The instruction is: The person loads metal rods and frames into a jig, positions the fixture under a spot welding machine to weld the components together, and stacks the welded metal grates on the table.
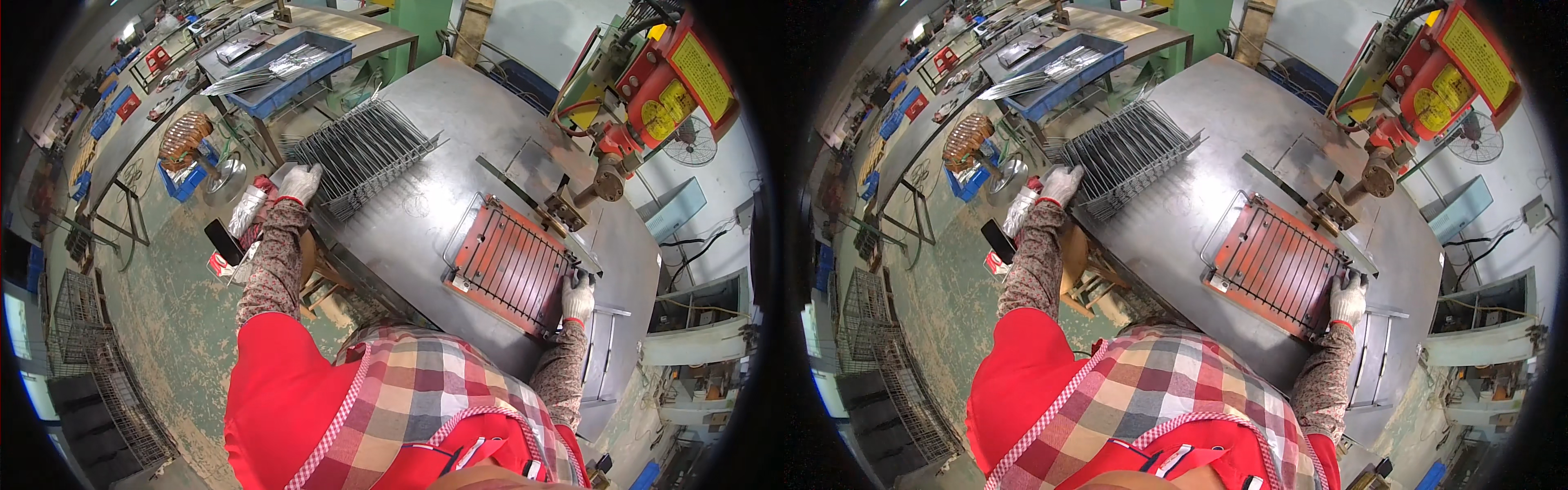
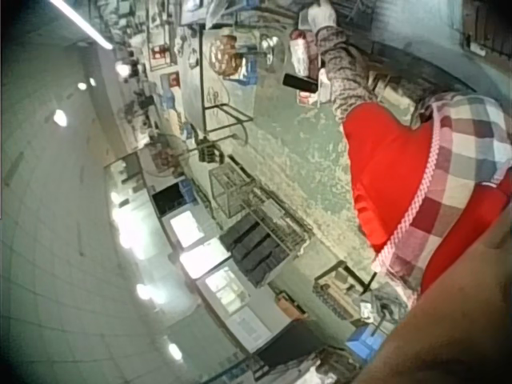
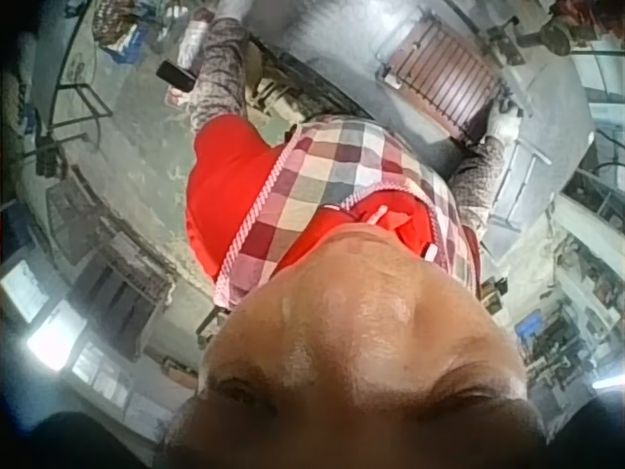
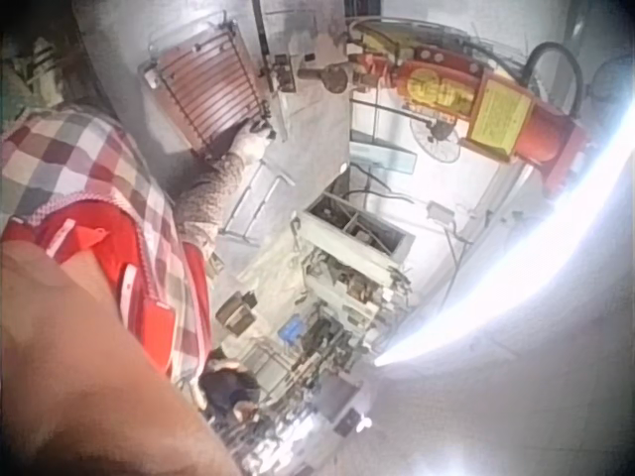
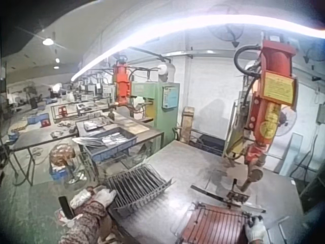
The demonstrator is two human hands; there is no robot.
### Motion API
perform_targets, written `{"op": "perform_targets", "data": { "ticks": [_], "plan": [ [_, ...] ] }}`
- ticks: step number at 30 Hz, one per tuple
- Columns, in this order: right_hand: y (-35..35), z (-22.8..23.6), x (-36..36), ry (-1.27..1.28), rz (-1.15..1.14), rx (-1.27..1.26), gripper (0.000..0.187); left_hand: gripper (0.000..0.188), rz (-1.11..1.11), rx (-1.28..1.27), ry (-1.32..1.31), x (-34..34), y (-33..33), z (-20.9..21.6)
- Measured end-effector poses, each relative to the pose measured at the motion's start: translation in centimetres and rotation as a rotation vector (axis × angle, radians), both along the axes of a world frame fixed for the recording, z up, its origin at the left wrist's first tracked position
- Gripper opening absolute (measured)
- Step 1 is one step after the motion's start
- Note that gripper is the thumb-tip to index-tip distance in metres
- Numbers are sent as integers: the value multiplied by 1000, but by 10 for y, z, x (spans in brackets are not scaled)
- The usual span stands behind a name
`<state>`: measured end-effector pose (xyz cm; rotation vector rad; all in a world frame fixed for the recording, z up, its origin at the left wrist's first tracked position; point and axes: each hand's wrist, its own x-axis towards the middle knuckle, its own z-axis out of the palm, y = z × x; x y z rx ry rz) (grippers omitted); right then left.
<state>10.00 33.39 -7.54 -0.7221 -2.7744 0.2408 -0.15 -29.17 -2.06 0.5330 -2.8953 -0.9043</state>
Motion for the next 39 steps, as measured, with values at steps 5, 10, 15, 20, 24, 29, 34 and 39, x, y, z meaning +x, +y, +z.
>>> {"op": "perform_targets", "data": {
  "ticks": [5, 10, 15, 20, 24, 29, 34, 39],
  "plan": [
    [5, -4, 0, -8, 7, -2, 50, 50, 69, 225, 179, -5, -14, -32],
    [1, 2, 1, -19, -4, -19, 50, 38, 190, 676, 341, 8, 7, -35],
    [-4, 7, 2, -39, -11, -42, 49, 32, 227, 960, 401, 14, 21, -27],
    [6, -9, 1, 7, -8, 45, 49, 33, 196, 1177, 484, 13, 42, 8],
    [10, -14, -3, 39, 25, 76, 50, 46, 176, 422, 308, -11, -1, -29],
    [9, -13, 1, 48, 21, 75, 48, 48, 18, -98, 221, 4, 5, -16],
    [1, -4, 8, 33, 34, 52, 48, 48, 37, -331, 344, 10, -8, -41],
    [-7, 8, 23, -6, -29, -35, 44, 35, -130, -90, 687, 45, 102, 76]
  ]
}}
